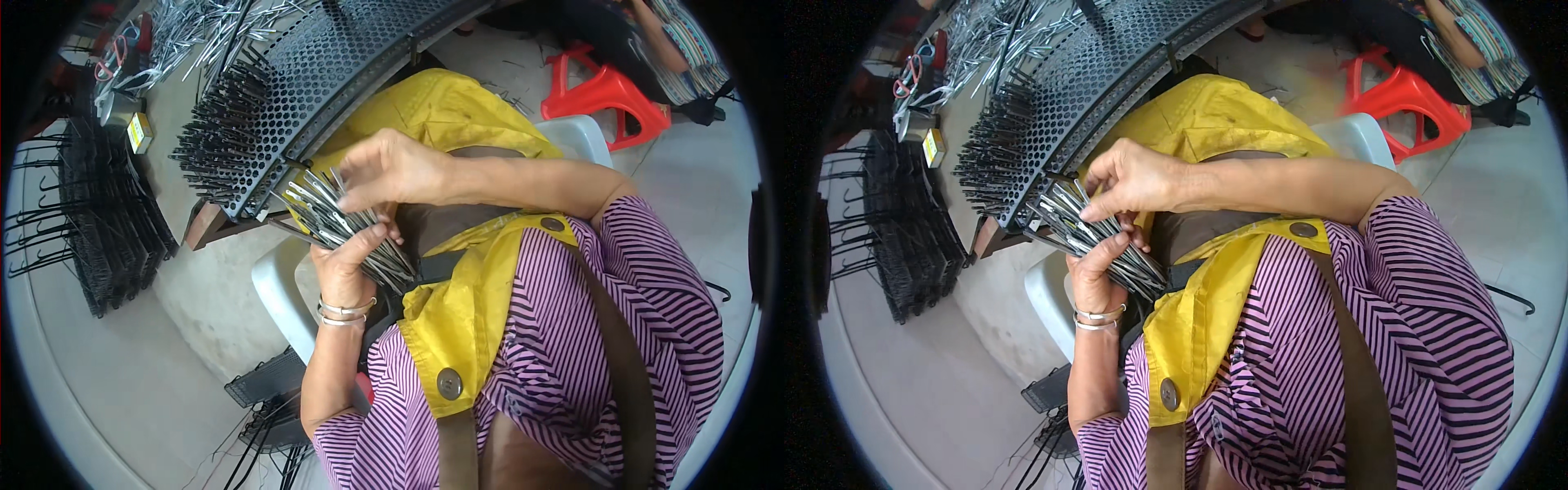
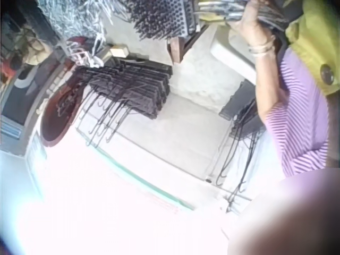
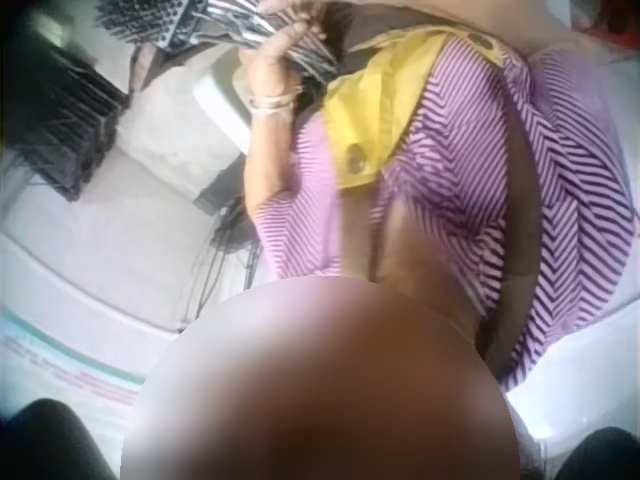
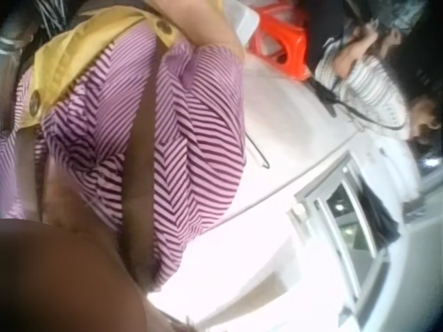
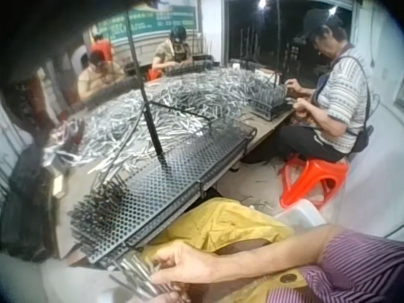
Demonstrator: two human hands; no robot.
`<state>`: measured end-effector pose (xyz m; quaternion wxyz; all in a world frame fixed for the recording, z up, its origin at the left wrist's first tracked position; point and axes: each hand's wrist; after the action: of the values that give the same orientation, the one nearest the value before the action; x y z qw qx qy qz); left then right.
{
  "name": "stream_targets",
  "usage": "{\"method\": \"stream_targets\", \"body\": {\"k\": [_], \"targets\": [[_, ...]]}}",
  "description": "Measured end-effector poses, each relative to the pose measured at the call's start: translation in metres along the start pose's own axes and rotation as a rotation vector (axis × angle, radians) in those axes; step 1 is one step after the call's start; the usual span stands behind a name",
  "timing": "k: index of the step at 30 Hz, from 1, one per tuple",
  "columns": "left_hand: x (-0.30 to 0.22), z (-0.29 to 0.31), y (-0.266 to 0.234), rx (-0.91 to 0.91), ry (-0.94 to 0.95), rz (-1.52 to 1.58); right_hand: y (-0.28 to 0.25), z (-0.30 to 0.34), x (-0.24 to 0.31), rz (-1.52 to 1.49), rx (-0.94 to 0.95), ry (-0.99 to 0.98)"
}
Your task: The recorder is picking up individual metal pins from a large pile and inserting them into specific holes in a perforated metal board.
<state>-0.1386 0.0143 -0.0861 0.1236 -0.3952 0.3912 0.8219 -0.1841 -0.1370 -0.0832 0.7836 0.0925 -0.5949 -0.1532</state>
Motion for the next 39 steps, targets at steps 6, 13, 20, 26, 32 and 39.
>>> {"method": "stream_targets", "body": {"k": [6, 13, 20, 26, 32, 39], "targets": [[-0.001, 0.000, 0.006, 0.005, -0.028, -0.039, -0.005, -0.009, 0.006, 0.088, -0.013, -0.169], [-0.003, 0.000, 0.007, -0.047, -0.039, -0.064, -0.012, -0.012, 0.020, 0.035, -0.161, -0.087], [-0.001, -0.001, 0.002, -0.045, -0.066, -0.027, -0.020, -0.018, 0.032, 0.033, -0.138, -0.103], [-0.001, 0.000, 0.001, -0.027, -0.060, -0.038, -0.030, -0.023, 0.044, 0.141, -0.195, -0.165], [0.001, -0.001, 0.002, -0.022, -0.033, 0.030, -0.044, -0.025, 0.058, 0.146, -0.260, -0.269], [0.003, -0.003, -0.004, 0.000, -0.074, 0.013, -0.050, -0.070, 0.067, 0.343, -0.480, -0.813]]}}
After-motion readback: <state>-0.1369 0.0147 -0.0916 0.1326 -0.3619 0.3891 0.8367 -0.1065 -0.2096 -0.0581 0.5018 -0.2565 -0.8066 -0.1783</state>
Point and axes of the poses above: each hand's wrist, its own z-axis away from the middle knuckle, its own y-axis out of the palm, x = y × z, and after that the axes turned 1 degree about -z, right-handed
